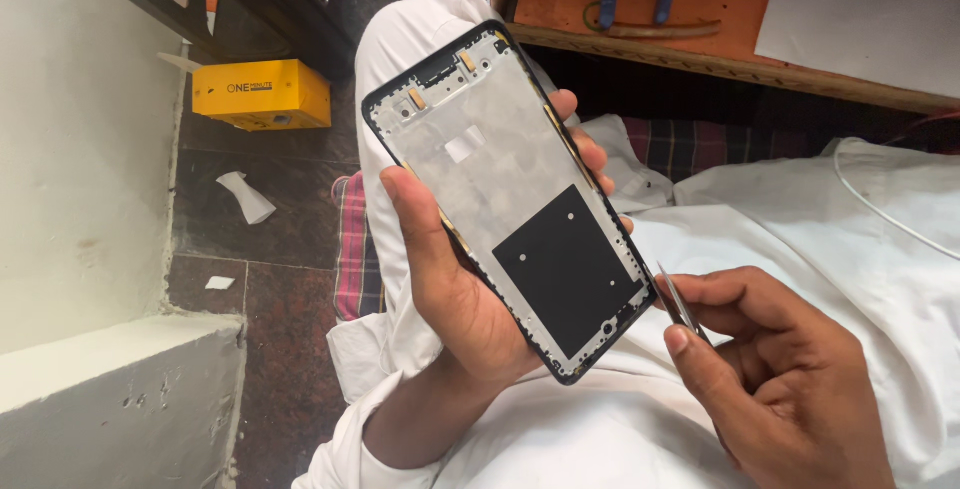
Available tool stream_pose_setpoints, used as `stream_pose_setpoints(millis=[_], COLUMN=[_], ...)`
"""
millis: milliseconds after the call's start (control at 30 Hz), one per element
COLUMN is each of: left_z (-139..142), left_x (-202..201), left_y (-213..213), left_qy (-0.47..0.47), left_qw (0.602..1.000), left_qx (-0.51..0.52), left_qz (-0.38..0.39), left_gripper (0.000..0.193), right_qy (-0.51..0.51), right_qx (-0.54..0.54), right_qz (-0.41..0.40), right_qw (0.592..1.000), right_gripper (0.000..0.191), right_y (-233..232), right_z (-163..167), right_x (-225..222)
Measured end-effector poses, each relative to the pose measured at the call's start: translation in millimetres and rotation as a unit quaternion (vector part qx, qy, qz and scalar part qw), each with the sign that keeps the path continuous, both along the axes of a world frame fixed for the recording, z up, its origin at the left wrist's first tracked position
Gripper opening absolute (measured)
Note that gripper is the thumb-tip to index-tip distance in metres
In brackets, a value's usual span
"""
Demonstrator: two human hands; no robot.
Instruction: The person uses a metal spudger to carefully pry and remove adhesive residue from the edges of a disassembled smartphone chassis. They repeatedly scrape along the perimeter, occasionally lifting small pieces of residue, and continue working on different sections of the frame.
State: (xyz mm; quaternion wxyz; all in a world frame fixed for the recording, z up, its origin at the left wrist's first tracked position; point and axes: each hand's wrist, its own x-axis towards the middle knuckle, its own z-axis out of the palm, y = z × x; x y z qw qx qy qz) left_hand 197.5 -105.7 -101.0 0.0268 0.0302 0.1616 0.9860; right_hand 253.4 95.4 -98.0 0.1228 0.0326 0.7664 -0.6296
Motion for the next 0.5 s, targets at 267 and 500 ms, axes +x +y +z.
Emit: stream_pose_setpoints(millis=[267, 500], left_z=[-0.8, -8.2], left_x=[-0.8, 1.0], left_y=[1.8, 3.4], left_qy=[0.012, 0.011], left_qw=[0.998, 0.998], left_qx=[0.050, 0.046], left_qz=[-0.035, -0.047], left_gripper=[0.090, 0.089], right_qy=[0.014, 0.029], right_qx=[0.010, -0.012], right_qz=[-0.001, -0.002], right_qw=[1.000, 1.000], right_gripper=[0.024, 0.024], right_y=[0.7, -2.7], right_z=[-3.3, -3.9], right_x=[3.9, 3.7])
